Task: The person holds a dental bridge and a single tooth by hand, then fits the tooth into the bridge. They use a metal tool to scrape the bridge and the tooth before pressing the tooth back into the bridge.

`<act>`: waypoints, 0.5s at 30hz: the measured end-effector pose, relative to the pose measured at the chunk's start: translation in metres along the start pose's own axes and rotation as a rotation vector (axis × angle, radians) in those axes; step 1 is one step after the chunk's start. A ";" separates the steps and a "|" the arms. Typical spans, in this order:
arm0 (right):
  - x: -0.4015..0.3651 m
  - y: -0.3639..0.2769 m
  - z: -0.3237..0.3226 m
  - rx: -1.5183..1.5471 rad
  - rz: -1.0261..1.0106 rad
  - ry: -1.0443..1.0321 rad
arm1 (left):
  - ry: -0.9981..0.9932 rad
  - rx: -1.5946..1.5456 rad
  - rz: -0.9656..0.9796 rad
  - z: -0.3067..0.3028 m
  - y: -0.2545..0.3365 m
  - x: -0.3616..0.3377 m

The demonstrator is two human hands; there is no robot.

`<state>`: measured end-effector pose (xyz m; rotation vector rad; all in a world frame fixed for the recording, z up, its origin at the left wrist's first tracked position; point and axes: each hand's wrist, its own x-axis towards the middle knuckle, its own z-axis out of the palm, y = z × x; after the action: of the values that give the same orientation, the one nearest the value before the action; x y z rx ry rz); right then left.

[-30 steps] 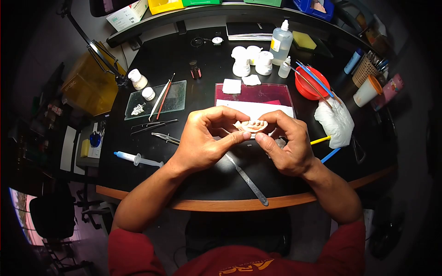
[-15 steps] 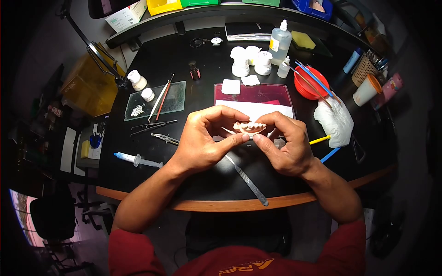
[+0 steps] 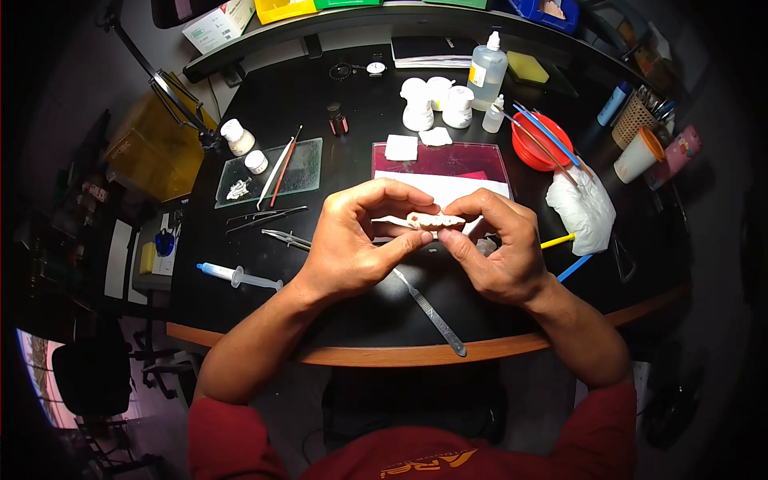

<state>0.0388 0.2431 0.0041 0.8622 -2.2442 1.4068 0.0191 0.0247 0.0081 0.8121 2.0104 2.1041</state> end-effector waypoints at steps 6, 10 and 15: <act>0.000 0.001 0.002 -0.009 -0.005 0.044 | 0.026 0.002 0.053 0.001 0.000 -0.001; 0.001 0.001 0.002 -0.031 -0.022 0.049 | 0.040 0.027 0.065 0.001 -0.001 0.000; 0.000 0.000 0.002 -0.037 0.001 0.034 | 0.046 0.071 0.078 0.001 -0.003 -0.001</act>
<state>0.0388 0.2413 0.0026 0.8192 -2.2384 1.3661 0.0197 0.0256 0.0053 0.8752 2.1218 2.1221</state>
